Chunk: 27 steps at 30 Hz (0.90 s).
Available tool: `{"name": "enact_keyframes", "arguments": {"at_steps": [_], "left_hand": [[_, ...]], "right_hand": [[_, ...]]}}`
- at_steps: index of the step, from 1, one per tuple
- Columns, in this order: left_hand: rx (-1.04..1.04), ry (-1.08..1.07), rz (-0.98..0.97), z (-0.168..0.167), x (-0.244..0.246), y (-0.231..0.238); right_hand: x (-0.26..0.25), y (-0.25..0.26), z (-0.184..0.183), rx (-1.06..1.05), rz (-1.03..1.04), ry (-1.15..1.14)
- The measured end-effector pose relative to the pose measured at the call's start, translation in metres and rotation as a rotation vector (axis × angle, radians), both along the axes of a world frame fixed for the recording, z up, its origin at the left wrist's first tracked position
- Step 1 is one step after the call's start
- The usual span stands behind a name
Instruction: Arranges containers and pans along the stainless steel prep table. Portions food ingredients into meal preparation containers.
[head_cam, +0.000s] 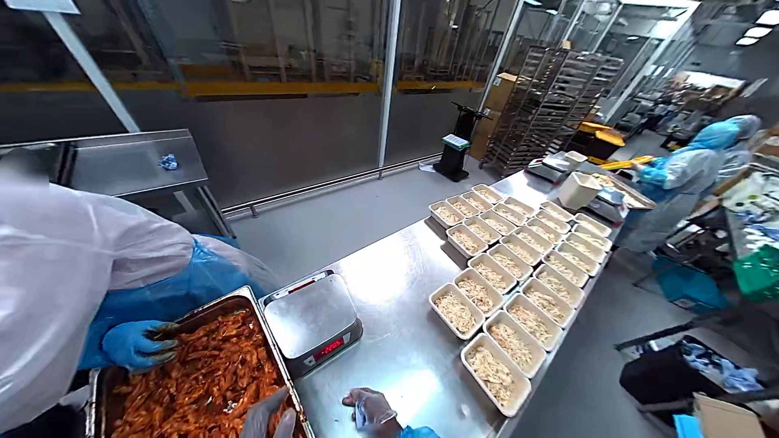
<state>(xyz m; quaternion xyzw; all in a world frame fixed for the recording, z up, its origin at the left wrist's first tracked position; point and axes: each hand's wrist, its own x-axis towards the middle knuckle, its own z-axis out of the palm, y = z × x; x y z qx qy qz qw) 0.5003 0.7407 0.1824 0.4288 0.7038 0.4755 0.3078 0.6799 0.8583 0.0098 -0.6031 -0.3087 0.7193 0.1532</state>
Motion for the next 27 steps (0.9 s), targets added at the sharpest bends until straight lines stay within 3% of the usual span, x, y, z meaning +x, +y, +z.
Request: {"name": "enact_keyframes", "arguments": {"at_steps": [3,6,10,13,16,19,24,25,27], "left_hand": [[-0.001,0.093,0.029,-0.019,-0.006,0.052],[-0.199,0.091,0.171,-0.015,-0.009,0.110],[-0.334,0.329,0.304,-0.034,-0.027,0.199],[-0.479,0.436,0.355,-0.065,-0.058,0.255],[-0.678,0.507,0.342,-0.087,-0.079,0.291],[-0.823,0.596,0.322,-0.082,-0.071,0.311],[-0.780,0.698,0.244,-0.078,-0.052,0.321],[-0.843,0.681,0.184,-0.059,-0.041,0.326],[-1.170,0.625,0.051,-0.029,-0.021,0.355]], "right_hand": [[0.001,0.029,0.008,0.053,0.028,0.114],[-0.010,0.052,0.004,0.036,0.114,0.289],[-0.031,0.094,-0.011,-0.207,-0.099,0.534],[-0.042,0.116,-0.013,-0.391,-0.244,0.583],[-0.040,0.126,-0.009,-0.450,-0.264,0.591],[-0.038,0.133,-0.016,-0.405,-0.234,0.567],[-0.013,0.165,-0.016,-0.181,-0.126,0.429],[-0.009,0.175,-0.014,-0.156,-0.110,0.414],[-0.002,0.197,-0.013,-0.119,-0.084,0.388]]}}
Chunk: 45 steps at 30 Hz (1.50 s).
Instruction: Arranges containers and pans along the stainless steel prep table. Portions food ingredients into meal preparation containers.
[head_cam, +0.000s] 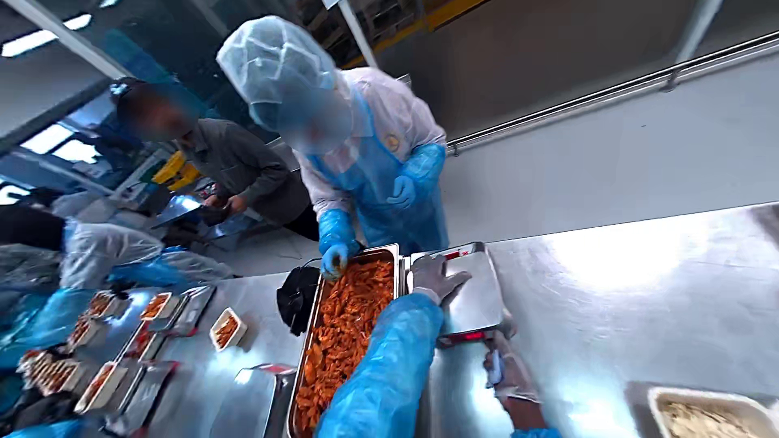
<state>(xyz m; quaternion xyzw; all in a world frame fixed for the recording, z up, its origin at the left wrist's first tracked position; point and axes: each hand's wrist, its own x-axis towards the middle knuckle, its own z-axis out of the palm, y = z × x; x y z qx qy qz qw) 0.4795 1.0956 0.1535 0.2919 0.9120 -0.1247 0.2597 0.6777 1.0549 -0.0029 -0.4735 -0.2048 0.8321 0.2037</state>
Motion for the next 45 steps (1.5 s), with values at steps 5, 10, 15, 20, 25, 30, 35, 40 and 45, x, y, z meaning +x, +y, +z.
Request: {"name": "enact_keyframes", "arguments": {"at_steps": [5,10,15,20,25,30,35,40,45], "left_hand": [[0.401,0.177,-0.139,-0.093,-0.030,0.019],[0.375,0.109,-0.186,-0.080,-0.013,0.038],[0.398,0.059,-0.388,-0.069,0.023,0.073],[0.426,-0.026,-0.453,-0.062,0.052,0.115],[0.454,-0.030,-0.400,-0.068,0.052,0.119],[0.515,-0.145,-0.394,-0.065,0.033,0.101],[0.895,-0.161,-0.293,-0.007,-0.045,-0.004],[0.838,0.159,0.396,0.015,-0.170,-0.262],[0.708,-0.117,0.924,-0.048,-0.208,-0.401]], "right_hand": [[0.016,0.042,-0.001,0.042,-0.001,-0.074],[0.028,0.045,-0.003,0.062,-0.037,-0.120],[0.052,0.043,-0.003,0.110,-0.104,-0.179],[0.069,0.060,-0.012,0.132,-0.165,-0.201],[0.067,0.067,-0.014,0.212,-0.114,-0.265],[0.064,0.074,-0.010,0.239,-0.022,-0.341],[0.067,0.028,0.003,0.297,0.173,-0.301],[0.014,-0.087,0.025,0.450,0.597,-0.175],[-0.056,-0.152,0.044,0.449,0.860,-0.136]]}}
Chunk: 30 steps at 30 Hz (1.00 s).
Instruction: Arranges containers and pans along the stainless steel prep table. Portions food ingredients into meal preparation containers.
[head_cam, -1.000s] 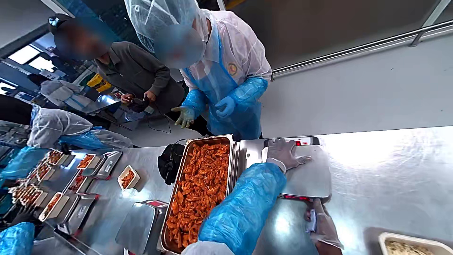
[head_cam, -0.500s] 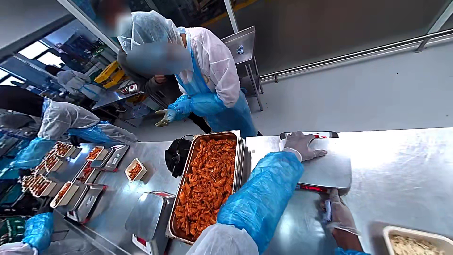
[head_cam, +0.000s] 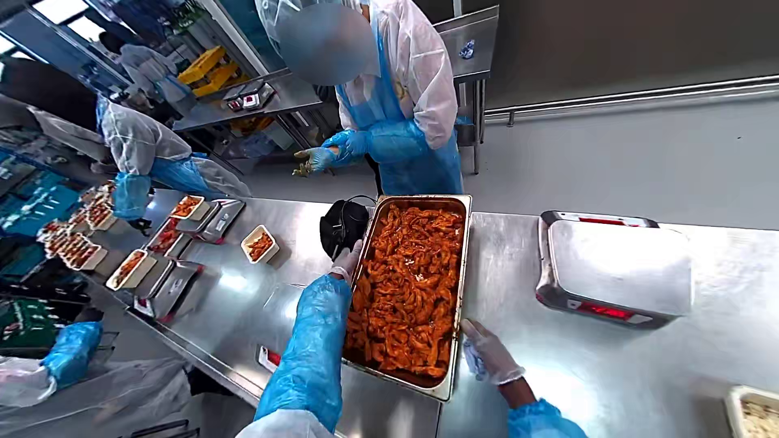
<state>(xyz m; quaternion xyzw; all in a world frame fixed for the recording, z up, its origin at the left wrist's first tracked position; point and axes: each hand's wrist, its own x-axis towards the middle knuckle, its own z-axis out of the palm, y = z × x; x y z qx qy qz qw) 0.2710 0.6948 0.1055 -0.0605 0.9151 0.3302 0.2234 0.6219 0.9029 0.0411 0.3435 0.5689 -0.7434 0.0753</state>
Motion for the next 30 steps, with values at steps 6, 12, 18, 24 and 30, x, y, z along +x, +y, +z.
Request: {"name": "enact_keyframes", "arguments": {"at_steps": [6,12,18,24,30], "left_hand": [[0.218,-0.193,0.122,0.017,0.029,-0.001],[0.087,-0.141,0.015,0.031,0.047,-0.003],[0.140,-0.247,-0.041,-0.024,0.065,0.000],[0.217,-0.327,-0.078,-0.004,0.106,0.014],[0.335,-0.387,-0.145,-0.002,0.126,0.011]], "right_hand": [[-0.027,-0.011,-0.003,-0.167,-0.064,-0.027],[-0.009,-0.013,-0.013,-0.150,-0.094,-0.017],[0.049,-0.006,-0.013,-0.103,-0.141,-0.054],[0.085,0.019,-0.018,-0.042,-0.206,-0.059],[0.113,0.037,-0.020,-0.026,-0.173,-0.085]]}}
